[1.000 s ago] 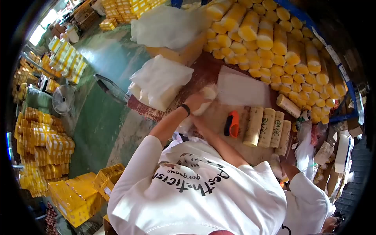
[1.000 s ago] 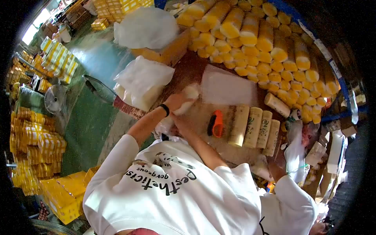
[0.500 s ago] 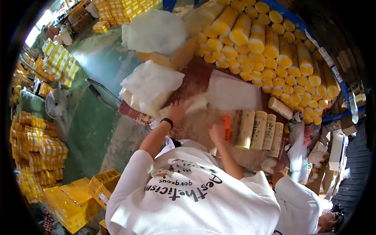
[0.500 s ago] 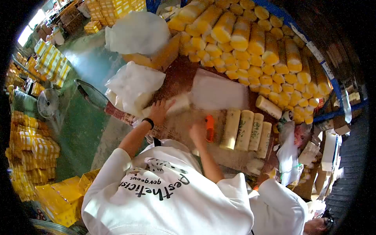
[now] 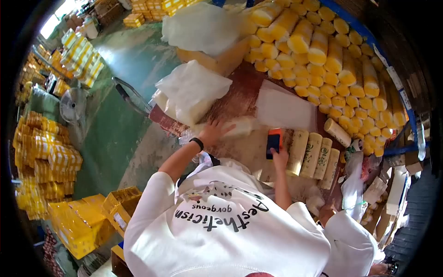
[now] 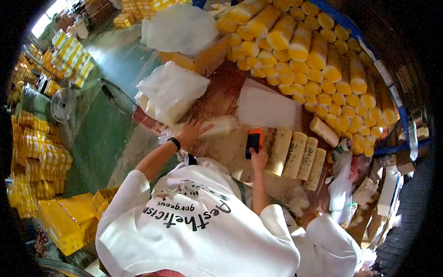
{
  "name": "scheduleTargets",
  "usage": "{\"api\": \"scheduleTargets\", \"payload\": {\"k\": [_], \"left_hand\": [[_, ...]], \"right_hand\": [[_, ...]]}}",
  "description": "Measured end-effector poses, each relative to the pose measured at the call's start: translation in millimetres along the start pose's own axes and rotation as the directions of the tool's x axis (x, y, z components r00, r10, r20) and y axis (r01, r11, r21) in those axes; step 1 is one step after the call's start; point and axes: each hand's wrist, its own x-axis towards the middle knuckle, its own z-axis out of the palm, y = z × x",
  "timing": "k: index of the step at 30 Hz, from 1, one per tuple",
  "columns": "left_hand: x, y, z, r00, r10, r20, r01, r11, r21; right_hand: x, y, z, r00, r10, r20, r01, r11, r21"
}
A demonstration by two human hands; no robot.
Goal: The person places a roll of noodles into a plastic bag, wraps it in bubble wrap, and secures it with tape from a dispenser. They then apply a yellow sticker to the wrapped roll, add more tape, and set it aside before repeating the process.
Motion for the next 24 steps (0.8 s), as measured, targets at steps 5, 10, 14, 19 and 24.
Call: {"api": "scheduleTargets", "payload": {"k": [5,10,14,19,24], "left_hand": [[-13.5,8.0,11.2,0.988,0.046,-0.146,-0.037,0.997,0.062],[-27.5,11.2,-1.7,0.985,0.045,-0.169,-0.038,0.998,0.043],[-37.8,-1.2,7.2,0.983,0.031,-0.181,-0.075,0.968,-0.240],[-13.2,-19.1,-23.2,0.889,-0.340,-0.307,0.031,0.712,-0.701],[37.5,-32.7,-26.1,0.900,-0.283,-0.332,-0.098,0.610,-0.786]], "right_hand": [[-14.0,-36.6,-25.4,0.921,-0.092,0.378,-0.290,0.487,0.824],[-28.9,-88.5,10.6,0.807,-0.320,0.496,-0.373,0.376,0.848],[-9.5,-45.2,85.1,0.762,-0.333,0.555,-0.282,0.601,0.748],[-32.5,-51.2,62.6,0.772,-0.348,0.531,-0.203,0.658,0.726],[-11.2,22.9,127.8,0.840,-0.280,0.465,-0.149,0.705,0.693]]}}
